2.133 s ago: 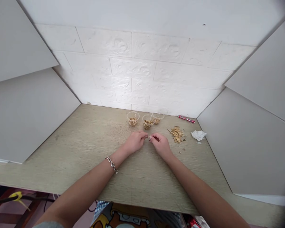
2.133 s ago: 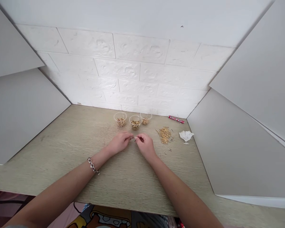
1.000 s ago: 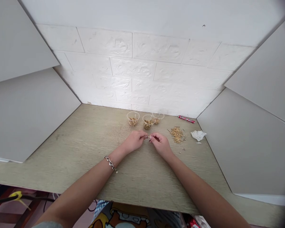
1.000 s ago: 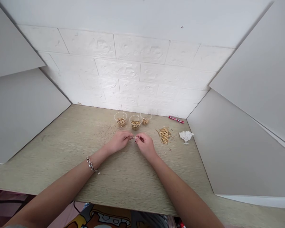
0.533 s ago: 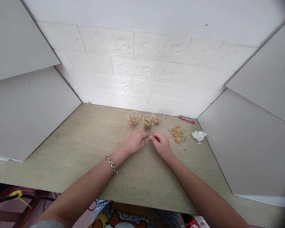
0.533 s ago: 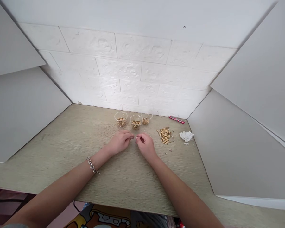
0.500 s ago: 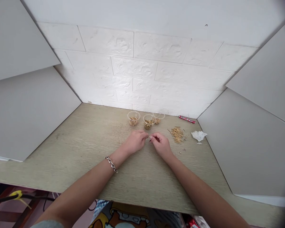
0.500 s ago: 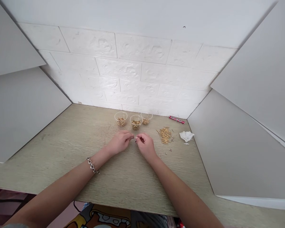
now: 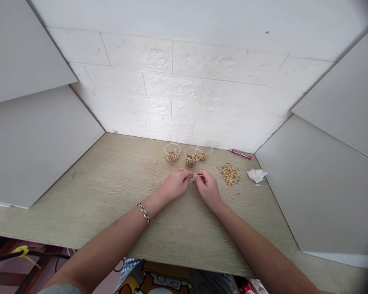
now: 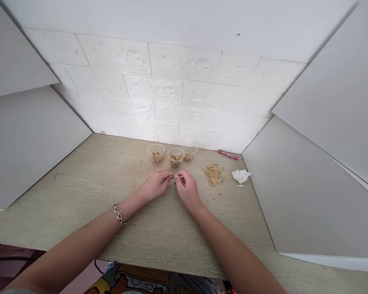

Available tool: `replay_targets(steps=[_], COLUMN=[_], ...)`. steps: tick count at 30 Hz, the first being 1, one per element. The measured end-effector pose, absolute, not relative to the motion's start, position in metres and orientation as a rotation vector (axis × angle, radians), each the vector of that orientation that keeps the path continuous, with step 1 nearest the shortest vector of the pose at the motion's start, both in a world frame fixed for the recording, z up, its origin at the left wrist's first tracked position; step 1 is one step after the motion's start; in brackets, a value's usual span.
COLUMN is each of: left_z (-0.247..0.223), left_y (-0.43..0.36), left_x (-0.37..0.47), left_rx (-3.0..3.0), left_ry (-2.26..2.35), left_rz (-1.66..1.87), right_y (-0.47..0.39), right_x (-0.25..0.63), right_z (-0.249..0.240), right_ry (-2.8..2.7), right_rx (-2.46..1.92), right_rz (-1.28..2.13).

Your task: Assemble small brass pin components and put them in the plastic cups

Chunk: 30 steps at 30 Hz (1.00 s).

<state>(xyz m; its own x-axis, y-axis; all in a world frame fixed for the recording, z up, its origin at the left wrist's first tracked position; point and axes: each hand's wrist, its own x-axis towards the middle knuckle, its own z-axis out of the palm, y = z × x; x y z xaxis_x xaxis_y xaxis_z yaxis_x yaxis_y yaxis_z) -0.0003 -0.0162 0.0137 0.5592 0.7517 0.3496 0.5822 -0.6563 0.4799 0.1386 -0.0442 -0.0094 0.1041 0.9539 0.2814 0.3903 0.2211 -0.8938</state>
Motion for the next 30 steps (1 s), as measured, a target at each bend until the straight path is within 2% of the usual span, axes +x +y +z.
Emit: replay_targets(steps=[30], left_z=[0.0079], left_y=[-0.0068], left_x=[-0.0046], left_rx=[2.474], left_ry=[1.008], left_rz=[0.748], right_y=[-0.0399], right_x=[0.1437], right_z=[-0.0109], right_ry=[-1.496], right_rx=[-1.376], right_rz=[0.635])
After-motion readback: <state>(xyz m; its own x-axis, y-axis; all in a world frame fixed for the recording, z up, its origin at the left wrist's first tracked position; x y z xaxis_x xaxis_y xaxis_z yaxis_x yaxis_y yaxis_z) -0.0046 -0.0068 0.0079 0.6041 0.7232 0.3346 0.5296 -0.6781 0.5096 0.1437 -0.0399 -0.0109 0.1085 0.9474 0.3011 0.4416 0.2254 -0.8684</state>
